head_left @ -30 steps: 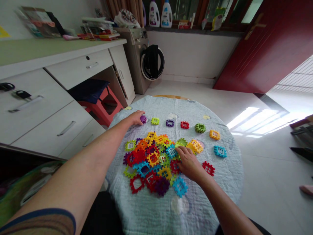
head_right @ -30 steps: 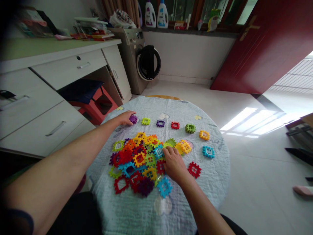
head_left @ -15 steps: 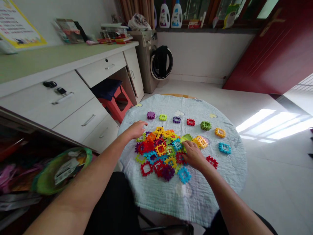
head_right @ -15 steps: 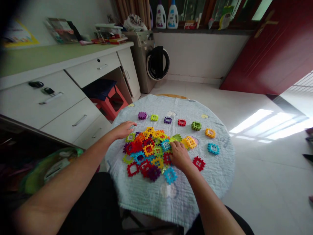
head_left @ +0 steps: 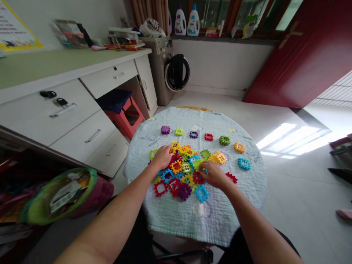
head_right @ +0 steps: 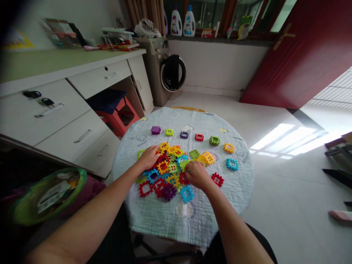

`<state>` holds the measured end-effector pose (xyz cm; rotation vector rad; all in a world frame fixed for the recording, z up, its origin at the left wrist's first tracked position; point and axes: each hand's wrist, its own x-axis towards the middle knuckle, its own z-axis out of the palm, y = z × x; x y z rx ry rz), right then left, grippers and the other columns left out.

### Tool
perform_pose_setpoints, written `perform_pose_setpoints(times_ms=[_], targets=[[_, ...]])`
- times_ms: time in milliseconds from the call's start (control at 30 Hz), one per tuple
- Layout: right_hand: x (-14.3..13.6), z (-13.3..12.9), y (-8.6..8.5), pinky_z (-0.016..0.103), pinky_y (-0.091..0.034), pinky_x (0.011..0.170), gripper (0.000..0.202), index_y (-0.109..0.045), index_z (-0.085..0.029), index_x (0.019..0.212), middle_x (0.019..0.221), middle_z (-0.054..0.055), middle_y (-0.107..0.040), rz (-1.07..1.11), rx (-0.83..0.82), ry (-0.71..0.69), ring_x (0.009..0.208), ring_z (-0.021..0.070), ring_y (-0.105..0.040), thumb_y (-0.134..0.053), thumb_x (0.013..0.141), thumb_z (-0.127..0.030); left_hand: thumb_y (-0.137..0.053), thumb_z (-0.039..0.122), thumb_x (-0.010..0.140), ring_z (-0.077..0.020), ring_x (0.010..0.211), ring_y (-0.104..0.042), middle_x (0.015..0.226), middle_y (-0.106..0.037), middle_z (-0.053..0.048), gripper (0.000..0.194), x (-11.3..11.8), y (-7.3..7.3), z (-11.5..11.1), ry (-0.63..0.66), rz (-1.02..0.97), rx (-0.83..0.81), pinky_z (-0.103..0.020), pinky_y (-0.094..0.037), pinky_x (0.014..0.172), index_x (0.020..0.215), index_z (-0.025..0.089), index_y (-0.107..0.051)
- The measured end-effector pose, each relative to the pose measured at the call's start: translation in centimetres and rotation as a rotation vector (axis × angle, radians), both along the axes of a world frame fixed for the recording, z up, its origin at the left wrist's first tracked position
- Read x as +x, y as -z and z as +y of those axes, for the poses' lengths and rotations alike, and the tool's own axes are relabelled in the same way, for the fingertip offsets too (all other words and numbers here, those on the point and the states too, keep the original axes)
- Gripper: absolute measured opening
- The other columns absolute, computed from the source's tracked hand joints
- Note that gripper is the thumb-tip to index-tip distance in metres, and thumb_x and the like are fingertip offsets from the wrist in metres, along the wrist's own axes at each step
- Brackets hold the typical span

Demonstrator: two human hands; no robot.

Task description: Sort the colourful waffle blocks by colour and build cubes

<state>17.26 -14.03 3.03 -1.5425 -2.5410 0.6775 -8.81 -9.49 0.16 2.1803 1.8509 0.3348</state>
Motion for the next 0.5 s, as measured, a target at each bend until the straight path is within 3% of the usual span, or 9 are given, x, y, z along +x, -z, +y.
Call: perform_pose_setpoints(times_ms=[200, 500], targets=[[0.1, 0.4, -0.1, 0.027, -0.04, 0.083, 0.024, -0.065, -0.017, 0.099, 0.1, 0.007, -0.069, -0.02, 0.003, 0.076, 0.093, 0.0177, -0.062, -0.05, 0.081, -0.015, -0.049, 0.037, 0.086, -0.0236, 0.11, -0.06, 0.119, -0.065, -0.012, 0.045, 0.7, 0.9, 1.8, -0.095, 0.044, -0.014, -0.035, -0.043, 0.096, 0.127, 0.019, -0.049], [0.0, 0.1, -0.2, 0.025, -0.041, 0.079, 0.019, -0.064, -0.017, 0.092, 0.093, 0.007, -0.069, -0.037, -0.001, 0.054, 0.09, 0.0176, -0.062, -0.048, 0.081, -0.015, -0.052, 0.017, 0.076, -0.0225, 0.109, -0.059, 0.117, -0.065, -0.008, 0.035, 1.4, -0.7, 0.9, 0.229, -0.086, -0.054, -0.034, -0.043, 0.099, 0.109, 0.02, -0.063]])
